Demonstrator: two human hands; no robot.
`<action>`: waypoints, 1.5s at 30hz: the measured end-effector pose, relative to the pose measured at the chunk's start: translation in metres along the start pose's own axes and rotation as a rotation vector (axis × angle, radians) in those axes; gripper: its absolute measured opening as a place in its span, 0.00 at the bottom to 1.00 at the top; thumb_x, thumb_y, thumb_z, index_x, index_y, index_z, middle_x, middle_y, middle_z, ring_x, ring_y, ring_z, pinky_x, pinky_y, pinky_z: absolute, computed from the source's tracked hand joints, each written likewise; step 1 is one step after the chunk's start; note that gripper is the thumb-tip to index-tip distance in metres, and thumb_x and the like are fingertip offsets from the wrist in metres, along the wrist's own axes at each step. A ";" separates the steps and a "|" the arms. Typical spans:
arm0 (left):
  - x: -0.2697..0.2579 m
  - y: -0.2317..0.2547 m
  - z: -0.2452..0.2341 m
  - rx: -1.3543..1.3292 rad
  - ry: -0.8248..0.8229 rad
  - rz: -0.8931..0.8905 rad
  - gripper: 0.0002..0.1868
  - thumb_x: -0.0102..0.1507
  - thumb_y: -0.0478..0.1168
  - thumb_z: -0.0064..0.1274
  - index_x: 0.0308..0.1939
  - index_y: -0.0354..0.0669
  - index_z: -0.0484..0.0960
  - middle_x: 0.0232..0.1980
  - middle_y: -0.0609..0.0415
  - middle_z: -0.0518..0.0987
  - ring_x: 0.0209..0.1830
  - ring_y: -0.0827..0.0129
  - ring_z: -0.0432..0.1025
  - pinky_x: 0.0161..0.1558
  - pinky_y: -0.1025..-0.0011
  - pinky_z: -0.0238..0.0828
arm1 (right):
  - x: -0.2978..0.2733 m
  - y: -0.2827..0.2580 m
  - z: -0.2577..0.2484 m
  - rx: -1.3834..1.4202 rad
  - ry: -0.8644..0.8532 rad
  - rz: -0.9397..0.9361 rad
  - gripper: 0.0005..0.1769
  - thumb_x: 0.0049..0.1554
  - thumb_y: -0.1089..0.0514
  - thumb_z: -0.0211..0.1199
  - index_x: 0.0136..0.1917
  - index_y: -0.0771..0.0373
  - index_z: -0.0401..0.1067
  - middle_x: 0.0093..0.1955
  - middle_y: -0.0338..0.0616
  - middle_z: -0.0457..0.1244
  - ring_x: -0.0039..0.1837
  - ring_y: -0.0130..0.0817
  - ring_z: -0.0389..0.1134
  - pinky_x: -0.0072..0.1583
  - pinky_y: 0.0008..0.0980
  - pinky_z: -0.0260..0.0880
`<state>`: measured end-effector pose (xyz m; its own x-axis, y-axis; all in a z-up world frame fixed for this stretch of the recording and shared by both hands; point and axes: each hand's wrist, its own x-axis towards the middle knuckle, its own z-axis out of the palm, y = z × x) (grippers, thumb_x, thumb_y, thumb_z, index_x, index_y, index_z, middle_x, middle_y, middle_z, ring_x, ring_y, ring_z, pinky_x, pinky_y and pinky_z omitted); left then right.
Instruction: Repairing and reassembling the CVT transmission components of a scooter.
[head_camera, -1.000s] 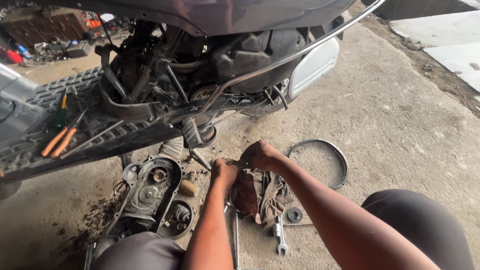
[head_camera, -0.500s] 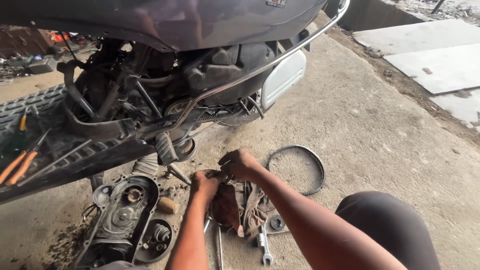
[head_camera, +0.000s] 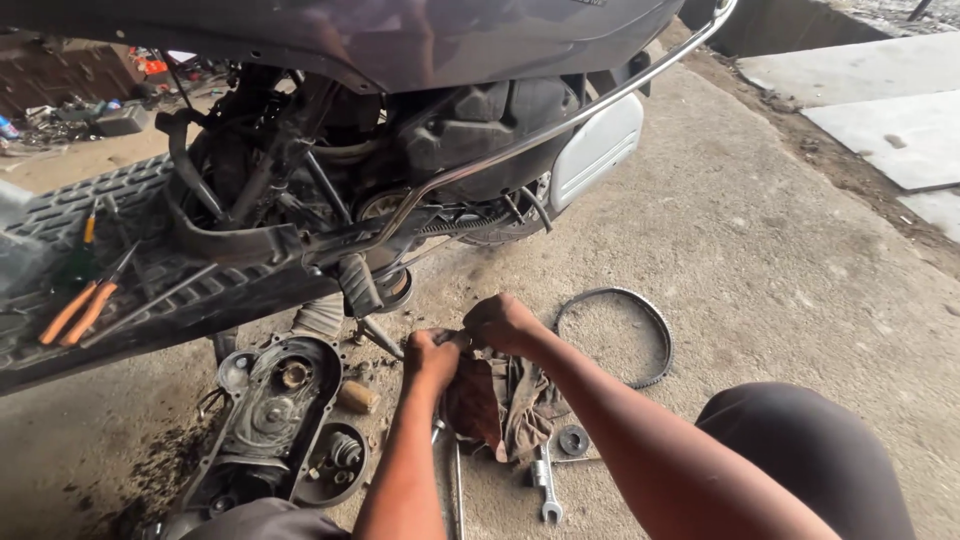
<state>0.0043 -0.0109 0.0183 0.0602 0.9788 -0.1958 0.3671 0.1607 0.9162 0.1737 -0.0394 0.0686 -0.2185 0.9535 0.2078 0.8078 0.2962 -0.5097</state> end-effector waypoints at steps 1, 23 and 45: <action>0.008 -0.010 0.005 -0.024 -0.013 -0.021 0.29 0.53 0.45 0.65 0.53 0.34 0.76 0.50 0.42 0.81 0.48 0.58 0.76 0.53 0.64 0.72 | -0.002 -0.008 -0.005 0.200 -0.026 0.158 0.05 0.52 0.58 0.64 0.37 0.57 0.79 0.36 0.37 0.70 0.37 0.29 0.70 0.42 0.33 0.72; -0.018 0.021 -0.022 0.308 0.086 0.105 0.28 0.58 0.59 0.58 0.42 0.34 0.86 0.47 0.33 0.84 0.48 0.45 0.80 0.51 0.58 0.76 | 0.014 0.064 0.043 -0.136 0.018 -0.122 0.06 0.54 0.59 0.64 0.43 0.53 0.82 0.44 0.34 0.73 0.46 0.28 0.73 0.50 0.30 0.74; -0.016 0.016 -0.024 0.321 0.163 0.192 0.26 0.57 0.56 0.60 0.37 0.32 0.87 0.42 0.31 0.82 0.47 0.40 0.78 0.49 0.54 0.75 | 0.008 0.017 0.020 -0.292 -0.106 -0.133 0.07 0.52 0.53 0.69 0.43 0.55 0.83 0.42 0.39 0.73 0.43 0.31 0.73 0.44 0.34 0.75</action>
<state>-0.0134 -0.0206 0.0448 0.0176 0.9986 0.0501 0.6359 -0.0499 0.7702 0.1750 -0.0254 0.0453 -0.3760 0.9126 0.1607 0.8876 0.4045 -0.2202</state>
